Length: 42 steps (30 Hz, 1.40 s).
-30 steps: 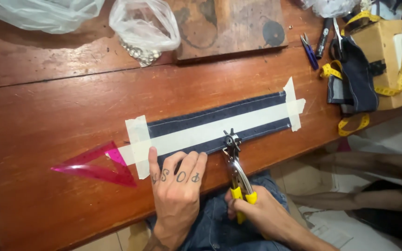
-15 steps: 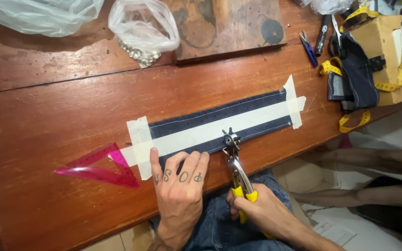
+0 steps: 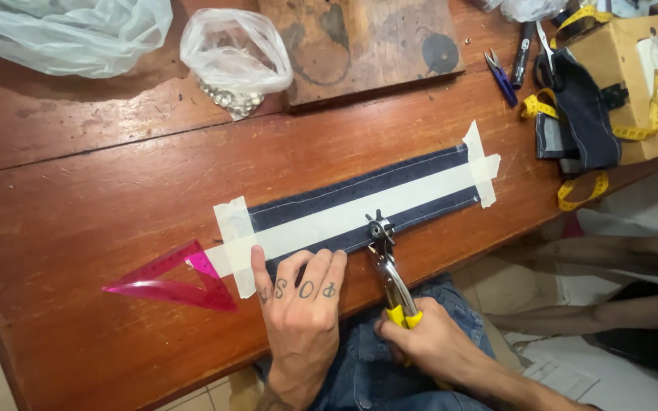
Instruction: The person marks a line on a piece of denim fabric using a black marker and a pink triangle ruler. They then use a yellow-handled hole punch tool to create holes along the marked line on the fabric. Finally, they open a plastic bag containing metal rivets.
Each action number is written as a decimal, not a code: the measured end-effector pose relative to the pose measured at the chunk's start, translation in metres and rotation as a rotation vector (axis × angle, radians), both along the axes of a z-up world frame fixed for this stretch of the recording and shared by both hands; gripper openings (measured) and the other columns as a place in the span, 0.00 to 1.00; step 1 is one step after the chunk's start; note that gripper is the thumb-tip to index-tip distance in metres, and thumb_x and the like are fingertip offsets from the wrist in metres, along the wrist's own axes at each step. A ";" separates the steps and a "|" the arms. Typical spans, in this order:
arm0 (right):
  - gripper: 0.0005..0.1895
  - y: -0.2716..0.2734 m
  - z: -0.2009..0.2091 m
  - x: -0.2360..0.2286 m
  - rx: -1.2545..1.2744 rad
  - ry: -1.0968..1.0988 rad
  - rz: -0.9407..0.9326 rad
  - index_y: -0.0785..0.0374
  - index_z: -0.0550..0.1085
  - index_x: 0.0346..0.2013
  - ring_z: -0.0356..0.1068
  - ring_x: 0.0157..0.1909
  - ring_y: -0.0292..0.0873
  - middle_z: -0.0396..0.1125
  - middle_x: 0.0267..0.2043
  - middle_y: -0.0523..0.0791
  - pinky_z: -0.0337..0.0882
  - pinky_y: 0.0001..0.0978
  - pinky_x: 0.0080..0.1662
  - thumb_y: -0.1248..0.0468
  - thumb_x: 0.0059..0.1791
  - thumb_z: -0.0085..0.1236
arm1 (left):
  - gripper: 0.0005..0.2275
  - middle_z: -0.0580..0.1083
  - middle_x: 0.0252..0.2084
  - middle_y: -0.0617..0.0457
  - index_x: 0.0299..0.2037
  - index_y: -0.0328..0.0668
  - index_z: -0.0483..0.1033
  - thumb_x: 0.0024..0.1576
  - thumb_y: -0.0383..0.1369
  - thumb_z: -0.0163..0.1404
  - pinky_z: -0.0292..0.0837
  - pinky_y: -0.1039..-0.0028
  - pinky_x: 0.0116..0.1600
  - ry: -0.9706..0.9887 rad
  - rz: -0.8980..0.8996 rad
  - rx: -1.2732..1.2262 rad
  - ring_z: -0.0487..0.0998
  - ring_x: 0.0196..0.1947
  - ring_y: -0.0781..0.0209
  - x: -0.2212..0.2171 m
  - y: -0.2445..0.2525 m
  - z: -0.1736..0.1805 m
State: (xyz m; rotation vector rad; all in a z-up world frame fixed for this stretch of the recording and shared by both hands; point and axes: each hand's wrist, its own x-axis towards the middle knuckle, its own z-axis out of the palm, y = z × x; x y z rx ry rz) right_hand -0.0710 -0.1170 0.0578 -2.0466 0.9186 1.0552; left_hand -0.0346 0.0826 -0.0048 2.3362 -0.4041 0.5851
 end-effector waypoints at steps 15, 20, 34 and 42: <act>0.23 0.015 0.016 0.012 -0.019 0.014 -0.012 0.61 0.75 0.12 0.74 0.24 0.41 0.75 0.16 0.45 0.78 0.37 0.43 0.58 0.51 0.61 | 0.09 0.86 0.51 0.56 0.57 0.42 0.93 0.76 0.25 0.58 0.50 0.26 0.88 0.005 -0.008 0.019 0.84 0.52 0.48 -0.001 0.000 -0.003; 0.07 0.013 0.010 0.000 0.059 0.026 -0.161 0.63 0.82 0.32 0.77 0.33 0.43 0.79 0.27 0.47 0.77 0.36 0.44 0.63 0.52 0.65 | 0.08 0.87 0.52 0.55 0.56 0.41 0.93 0.75 0.24 0.59 0.50 0.25 0.88 0.009 -0.014 0.010 0.84 0.51 0.47 -0.002 0.001 -0.004; 0.50 -0.018 0.013 -0.027 0.492 0.104 -0.412 0.63 0.81 0.82 0.89 0.72 0.52 0.89 0.72 0.54 0.78 0.40 0.76 0.62 0.42 0.77 | 0.06 0.85 0.51 0.54 0.55 0.42 0.91 0.75 0.25 0.61 0.51 0.25 0.89 0.009 0.010 0.011 0.83 0.51 0.48 0.000 0.002 -0.001; 0.16 0.010 0.047 0.004 0.150 0.166 -0.090 0.58 0.93 0.45 0.86 0.65 0.35 0.92 0.66 0.38 0.73 0.29 0.68 0.60 0.47 0.67 | 0.06 0.87 0.52 0.52 0.58 0.40 0.93 0.75 0.26 0.63 0.48 0.32 0.92 -0.013 -0.009 0.070 0.84 0.51 0.49 -0.001 0.012 -0.009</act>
